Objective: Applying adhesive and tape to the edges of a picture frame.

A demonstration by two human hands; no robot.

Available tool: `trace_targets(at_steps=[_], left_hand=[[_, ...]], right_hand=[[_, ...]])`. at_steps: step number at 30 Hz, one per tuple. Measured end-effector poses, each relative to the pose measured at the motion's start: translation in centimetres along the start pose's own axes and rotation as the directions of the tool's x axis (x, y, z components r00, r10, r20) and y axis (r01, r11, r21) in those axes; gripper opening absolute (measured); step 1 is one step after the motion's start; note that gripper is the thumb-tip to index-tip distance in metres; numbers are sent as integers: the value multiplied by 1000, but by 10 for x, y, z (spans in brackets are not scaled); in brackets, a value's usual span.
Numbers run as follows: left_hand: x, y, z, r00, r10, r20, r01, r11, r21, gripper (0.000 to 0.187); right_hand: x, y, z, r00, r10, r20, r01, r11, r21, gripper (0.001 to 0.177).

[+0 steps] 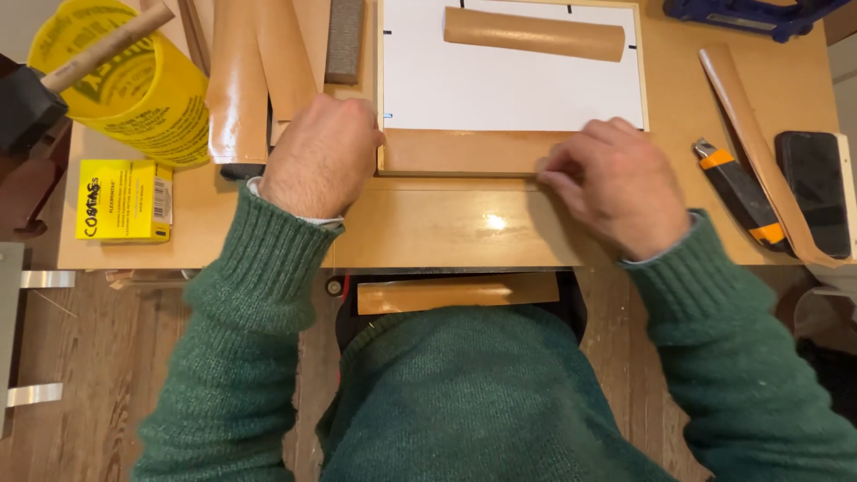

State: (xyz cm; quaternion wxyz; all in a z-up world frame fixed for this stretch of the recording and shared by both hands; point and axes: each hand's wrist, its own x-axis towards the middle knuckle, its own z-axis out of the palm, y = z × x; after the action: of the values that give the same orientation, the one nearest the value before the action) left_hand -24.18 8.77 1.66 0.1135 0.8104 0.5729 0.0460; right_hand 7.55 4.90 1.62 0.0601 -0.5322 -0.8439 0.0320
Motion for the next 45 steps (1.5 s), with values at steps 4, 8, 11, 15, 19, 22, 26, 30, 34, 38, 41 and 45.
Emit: trace_targets(at_steps=[4,8,11,15,19,22,26,30,34,38,41,45], left_hand=[[3,-4,6,1000,-21,6,21,999,-30,26],[3,-4,2,999,-34,22,36,997,-63,25],[3,-10,11,1000,19,-25,-21,995,-99,23],[7,-11,8,999,0,-42,-5,993,-117,26],[3,-12,13,1000,-6,-28,2,992,-129,21],[2,-8,9,999,10,-51,-15,995,-103,20],[0,-2,4,999,0,-43,-3,998,-64,25],[-2,-1,0,999,0,-44,-4,997,-74,24],[-2,2,-4,999,-40,-20,37,989,-140,24],[0,6,-7,993,-107,49,113,983,-142,25],[1,6,-7,987,-130,98,143,979,-146,28],[-1,12,-16,996,-84,38,88,988,-127,29]], right_hand=[[24,-33,12,997,-77,-12,78,995,54,19],[53,-76,13,996,-62,58,53,989,138,21],[71,-103,24,994,-77,80,63,986,157,24],[88,-120,30,989,-130,77,115,977,179,26],[86,-129,29,983,-174,-58,181,968,173,20],[83,-127,26,987,-156,-31,159,970,183,23],[75,-113,20,992,-109,61,98,982,163,30],[53,-75,17,995,-81,64,71,987,143,26],[23,-34,4,998,2,64,-8,996,88,22],[-7,4,-6,996,83,28,-84,996,27,20],[-25,23,-22,994,90,-57,-87,995,53,19],[-38,46,-31,991,125,-55,-122,991,55,17]])
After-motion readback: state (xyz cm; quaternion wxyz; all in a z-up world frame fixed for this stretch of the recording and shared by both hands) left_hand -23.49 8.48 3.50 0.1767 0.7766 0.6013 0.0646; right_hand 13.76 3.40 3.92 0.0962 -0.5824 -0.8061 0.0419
